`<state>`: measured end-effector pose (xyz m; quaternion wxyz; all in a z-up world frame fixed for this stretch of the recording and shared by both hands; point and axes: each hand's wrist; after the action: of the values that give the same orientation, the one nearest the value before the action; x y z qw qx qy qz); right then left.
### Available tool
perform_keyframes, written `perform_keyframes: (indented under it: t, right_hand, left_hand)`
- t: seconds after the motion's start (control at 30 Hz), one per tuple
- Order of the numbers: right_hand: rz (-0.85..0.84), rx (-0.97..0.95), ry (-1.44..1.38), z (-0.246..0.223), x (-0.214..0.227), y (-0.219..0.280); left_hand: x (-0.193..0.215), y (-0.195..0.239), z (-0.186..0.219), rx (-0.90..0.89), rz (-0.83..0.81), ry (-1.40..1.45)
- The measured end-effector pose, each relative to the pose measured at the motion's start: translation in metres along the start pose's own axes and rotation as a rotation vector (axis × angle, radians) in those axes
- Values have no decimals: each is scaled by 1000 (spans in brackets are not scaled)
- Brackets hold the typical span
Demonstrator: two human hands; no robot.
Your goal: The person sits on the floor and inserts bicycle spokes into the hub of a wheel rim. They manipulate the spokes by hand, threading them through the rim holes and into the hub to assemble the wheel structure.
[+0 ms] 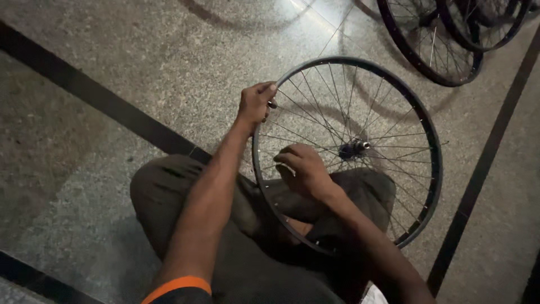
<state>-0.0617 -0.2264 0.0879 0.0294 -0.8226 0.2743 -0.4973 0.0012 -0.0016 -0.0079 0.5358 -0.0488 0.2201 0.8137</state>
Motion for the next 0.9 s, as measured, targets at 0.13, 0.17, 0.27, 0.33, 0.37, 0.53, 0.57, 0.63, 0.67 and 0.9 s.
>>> perform_keyframes:
  t: [0.13,0.17,0.27,0.33,0.37,0.53,0.57,0.63,0.67,0.9]
  right_hand:
    - [-288,34,-41,16,-4,-3]
    - [-363,-11,-114,18,-5,0]
    - [-430,-59,-103,24,-6,4]
    - [-405,-15,-201,30,-8,5]
    - [-385,8,-249,33,-9,4]
    - [-448,24,-268,45,-25,3]
    - [-456,60,-296,45,-30,5]
    - [-286,131,-183,46,-40,7]
    - [-200,162,-126,45,-42,9]
    - [-339,-71,-107,28,-34,-5]
  left_hand:
    - [-20,16,3,-54,69,14]
    - [-22,20,0,-67,52,23]
    - [-18,18,-5,36,21,-14]
    - [-13,13,-10,123,24,-34]
    - [-11,9,-11,149,31,-37]
    - [-5,-4,-20,169,9,-51]
    - [-2,-3,-24,168,16,-47]
    - [4,-3,-31,158,37,-51]
    - [5,-3,-33,150,51,-60]
    - [2,-3,-30,61,80,-100]
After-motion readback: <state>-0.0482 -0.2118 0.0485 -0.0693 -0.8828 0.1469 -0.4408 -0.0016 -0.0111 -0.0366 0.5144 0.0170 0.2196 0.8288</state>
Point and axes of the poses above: each hand's wrist, its own y-axis away from the middle knuckle, its own x-axis out of the back of the hand, z = x × y, and after that the axes turned 1 degree about z, right-handed
